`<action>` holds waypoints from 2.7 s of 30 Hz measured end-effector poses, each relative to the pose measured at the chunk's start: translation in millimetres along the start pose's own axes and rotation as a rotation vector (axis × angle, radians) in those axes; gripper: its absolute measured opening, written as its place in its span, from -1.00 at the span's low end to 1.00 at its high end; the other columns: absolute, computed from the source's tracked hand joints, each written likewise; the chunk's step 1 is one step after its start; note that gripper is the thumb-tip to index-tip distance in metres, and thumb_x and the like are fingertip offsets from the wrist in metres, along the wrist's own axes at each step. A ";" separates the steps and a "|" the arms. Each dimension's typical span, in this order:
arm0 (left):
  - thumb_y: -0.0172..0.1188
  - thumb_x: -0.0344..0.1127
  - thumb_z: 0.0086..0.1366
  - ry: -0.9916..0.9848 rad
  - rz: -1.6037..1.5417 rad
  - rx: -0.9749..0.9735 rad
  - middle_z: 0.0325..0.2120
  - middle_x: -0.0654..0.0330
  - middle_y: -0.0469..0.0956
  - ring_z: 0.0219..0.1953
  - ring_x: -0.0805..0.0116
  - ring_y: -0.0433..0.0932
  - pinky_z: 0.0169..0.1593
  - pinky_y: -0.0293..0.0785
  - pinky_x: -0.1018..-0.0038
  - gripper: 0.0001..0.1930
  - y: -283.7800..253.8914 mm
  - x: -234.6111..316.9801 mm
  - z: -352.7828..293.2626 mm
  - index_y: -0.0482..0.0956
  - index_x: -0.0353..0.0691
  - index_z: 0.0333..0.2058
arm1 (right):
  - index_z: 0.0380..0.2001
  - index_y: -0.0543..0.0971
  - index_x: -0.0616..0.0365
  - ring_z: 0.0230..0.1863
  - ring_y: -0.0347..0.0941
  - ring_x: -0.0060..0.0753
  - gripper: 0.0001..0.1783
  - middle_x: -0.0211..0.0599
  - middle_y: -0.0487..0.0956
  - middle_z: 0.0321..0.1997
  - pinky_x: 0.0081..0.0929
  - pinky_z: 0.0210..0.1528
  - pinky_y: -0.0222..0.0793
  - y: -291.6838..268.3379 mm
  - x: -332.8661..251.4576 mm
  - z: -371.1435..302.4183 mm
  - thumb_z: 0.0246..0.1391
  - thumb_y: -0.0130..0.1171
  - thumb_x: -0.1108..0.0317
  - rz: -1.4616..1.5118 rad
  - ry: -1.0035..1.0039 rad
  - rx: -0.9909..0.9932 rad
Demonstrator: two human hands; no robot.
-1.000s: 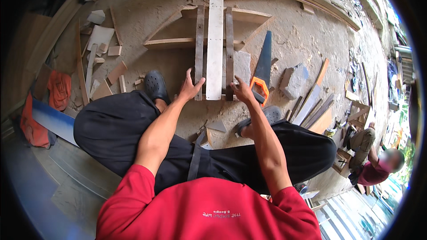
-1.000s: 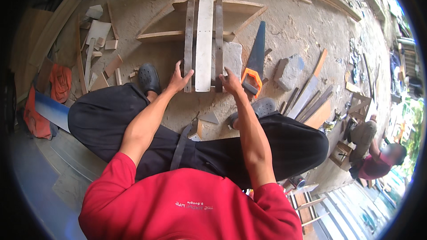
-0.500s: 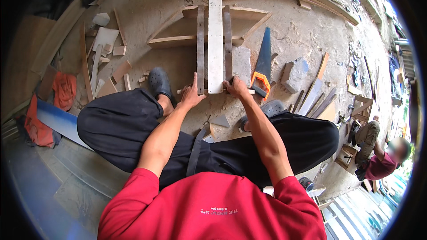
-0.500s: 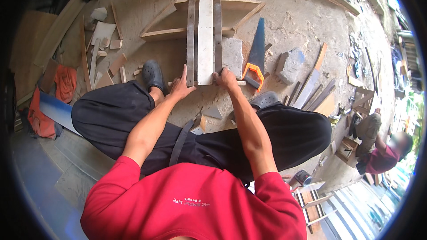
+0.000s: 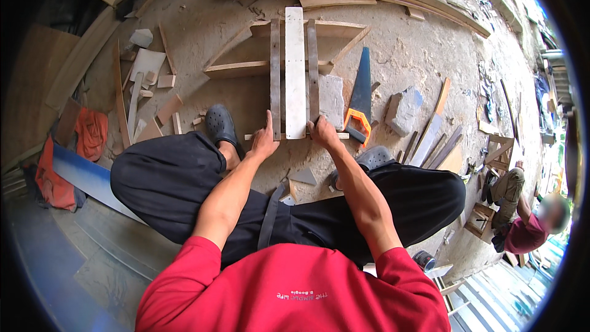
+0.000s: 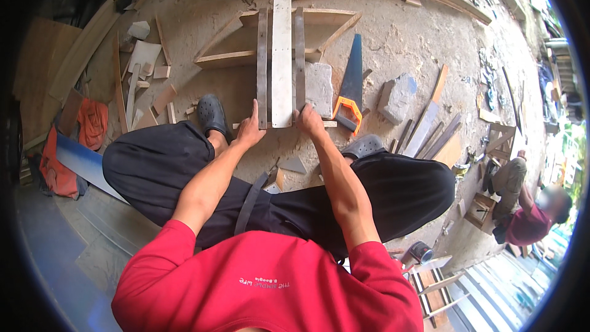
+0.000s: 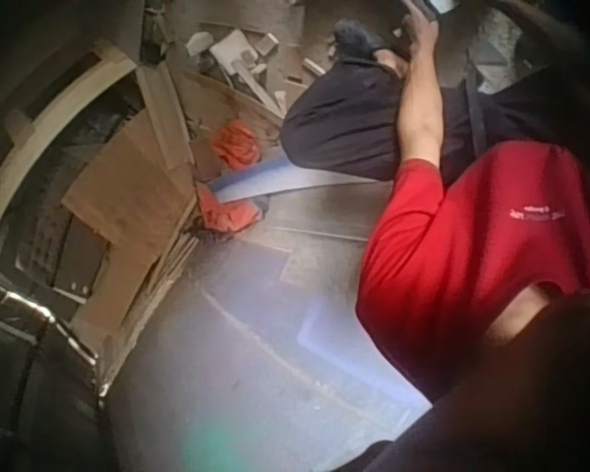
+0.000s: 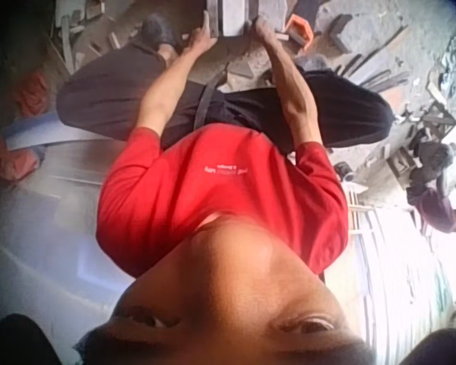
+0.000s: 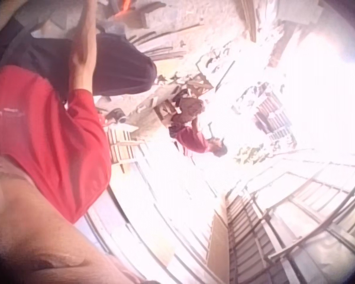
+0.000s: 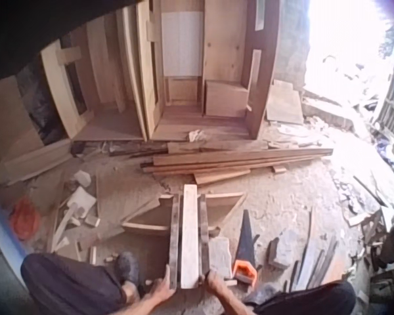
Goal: The person sits on the floor and uses a hand saw to cut a small piece of wood held between their feet. After cutting, they place the saw down and pick up two pieces of wood to fit them together.
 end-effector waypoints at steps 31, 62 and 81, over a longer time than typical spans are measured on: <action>0.34 -0.29 0.01 0.086 0.004 -0.017 -0.36 -0.29 0.57 -0.24 -0.27 0.56 -0.08 0.49 0.07 0.17 -14.4 3.3 -2.0 -0.42 0.00 0.38 | 0.33 0.19 -0.27 -0.15 0.49 -0.16 -0.17 -0.25 0.55 -0.23 -0.12 -0.06 0.31 -52.4 -18.4 -50.3 -0.04 0.27 0.16 -0.323 -0.379 -0.032; 0.20 0.03 0.21 -0.082 -0.541 0.151 0.01 -0.34 0.43 0.05 -0.12 0.48 0.09 0.40 0.24 -0.12 8.0 -19.0 20.0 0.01 -0.44 0.29 | 0.28 0.20 0.19 -0.09 0.49 0.27 -0.23 0.27 0.56 -0.17 -0.08 -0.02 0.37 -18.7 -14.8 -32.6 0.13 0.14 0.00 0.133 0.122 0.042; 0.16 0.03 0.26 -0.263 -0.809 -0.058 0.20 -0.29 0.20 0.27 0.02 0.22 0.27 0.17 0.28 -0.10 17.3 -10.5 56.8 -0.05 -0.59 0.26 | 0.34 -0.12 0.41 0.31 0.16 0.25 -0.08 0.44 0.19 0.27 -0.21 0.32 0.11 -26.1 -27.8 -15.7 0.11 0.17 0.27 0.331 0.067 -0.043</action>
Point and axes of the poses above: each hand's wrist, its own z-axis towards the middle knuckle, its own y-axis out of the palm, x = y × z, the point moved 1 cm from there along z, towards the middle knuckle
